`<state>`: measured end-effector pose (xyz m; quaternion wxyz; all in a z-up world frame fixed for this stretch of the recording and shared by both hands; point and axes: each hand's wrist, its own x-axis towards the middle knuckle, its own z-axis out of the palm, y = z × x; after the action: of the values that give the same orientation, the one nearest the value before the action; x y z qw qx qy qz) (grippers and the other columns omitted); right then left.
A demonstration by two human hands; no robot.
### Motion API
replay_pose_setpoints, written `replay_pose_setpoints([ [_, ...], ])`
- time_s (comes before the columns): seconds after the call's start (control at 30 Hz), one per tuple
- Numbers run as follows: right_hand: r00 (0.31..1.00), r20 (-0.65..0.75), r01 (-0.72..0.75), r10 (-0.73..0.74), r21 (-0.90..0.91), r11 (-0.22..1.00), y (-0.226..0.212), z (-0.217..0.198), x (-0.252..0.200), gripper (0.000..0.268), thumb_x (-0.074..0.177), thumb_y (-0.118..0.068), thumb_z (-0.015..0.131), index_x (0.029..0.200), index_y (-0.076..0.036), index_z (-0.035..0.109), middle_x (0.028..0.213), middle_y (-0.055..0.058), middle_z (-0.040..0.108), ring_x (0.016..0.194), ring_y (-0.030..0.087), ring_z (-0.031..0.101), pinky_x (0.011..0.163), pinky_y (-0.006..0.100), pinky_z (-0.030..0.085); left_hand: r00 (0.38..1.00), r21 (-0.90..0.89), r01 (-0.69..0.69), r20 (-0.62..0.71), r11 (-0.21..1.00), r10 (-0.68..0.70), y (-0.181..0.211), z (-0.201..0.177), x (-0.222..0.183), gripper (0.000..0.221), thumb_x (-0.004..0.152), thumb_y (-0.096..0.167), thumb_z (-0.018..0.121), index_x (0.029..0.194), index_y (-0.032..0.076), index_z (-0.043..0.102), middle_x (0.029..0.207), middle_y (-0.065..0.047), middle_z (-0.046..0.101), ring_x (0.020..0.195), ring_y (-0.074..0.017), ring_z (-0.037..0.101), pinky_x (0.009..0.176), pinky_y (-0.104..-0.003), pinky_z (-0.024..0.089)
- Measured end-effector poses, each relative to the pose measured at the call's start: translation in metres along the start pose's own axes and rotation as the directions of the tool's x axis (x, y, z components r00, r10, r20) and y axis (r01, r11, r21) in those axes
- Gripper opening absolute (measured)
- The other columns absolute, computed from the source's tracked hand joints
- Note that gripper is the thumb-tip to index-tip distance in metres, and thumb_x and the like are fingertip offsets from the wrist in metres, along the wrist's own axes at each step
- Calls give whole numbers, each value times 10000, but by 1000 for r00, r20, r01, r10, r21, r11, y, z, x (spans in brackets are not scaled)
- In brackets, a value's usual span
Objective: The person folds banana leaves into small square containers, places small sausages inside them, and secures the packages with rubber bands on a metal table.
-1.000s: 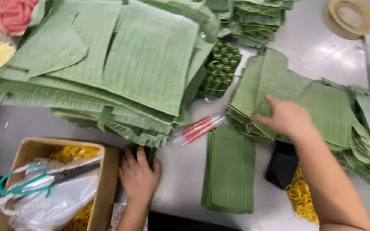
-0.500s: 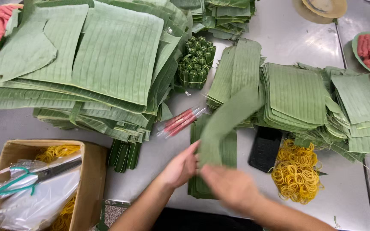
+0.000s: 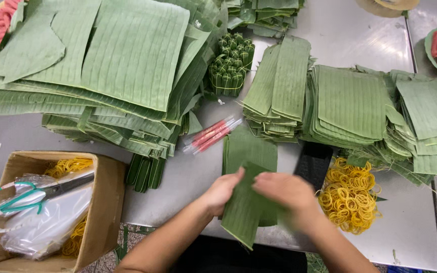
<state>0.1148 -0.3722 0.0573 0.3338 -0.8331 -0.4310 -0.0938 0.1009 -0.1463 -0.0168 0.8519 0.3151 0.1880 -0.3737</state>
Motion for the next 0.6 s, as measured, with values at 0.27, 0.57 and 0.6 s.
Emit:
replay_pose_setpoints([
  [0.27, 1000, -19, 17, -13, 222, 975, 2, -5, 10, 566, 742, -268, 822, 1235, -35, 671, 1210, 150, 692, 1100, 331, 679, 909, 463, 528, 935, 522, -353, 186, 776, 300, -11, 2, 1, 380, 1064, 338, 590, 1226, 7, 682, 1121, -122, 733, 994, -202, 679, 888, -356, 568],
  [0.57, 888, 86, -460, 452, 194, 866, 29, 16, -10, 189, 844, -186, 781, 994, -72, 766, 849, 117, 749, 787, 238, 723, 700, 345, 564, 938, 935, -341, 332, 101, 99, 37, 42, -31, 315, 947, 355, 680, 994, 47, 723, 872, -159, 744, 800, -295, 732, 736, -403, 558],
  [0.6, 868, 128, -492, 480, 343, 800, 24, 12, -4, 248, 837, -129, 767, 1064, -29, 759, 866, 137, 744, 804, 238, 725, 705, 342, 563, 946, 942, -313, 297, 119, 133, 40, 43, -31, 332, 962, 372, 682, 983, 43, 724, 844, -170, 729, 790, -309, 720, 723, -408, 555],
])
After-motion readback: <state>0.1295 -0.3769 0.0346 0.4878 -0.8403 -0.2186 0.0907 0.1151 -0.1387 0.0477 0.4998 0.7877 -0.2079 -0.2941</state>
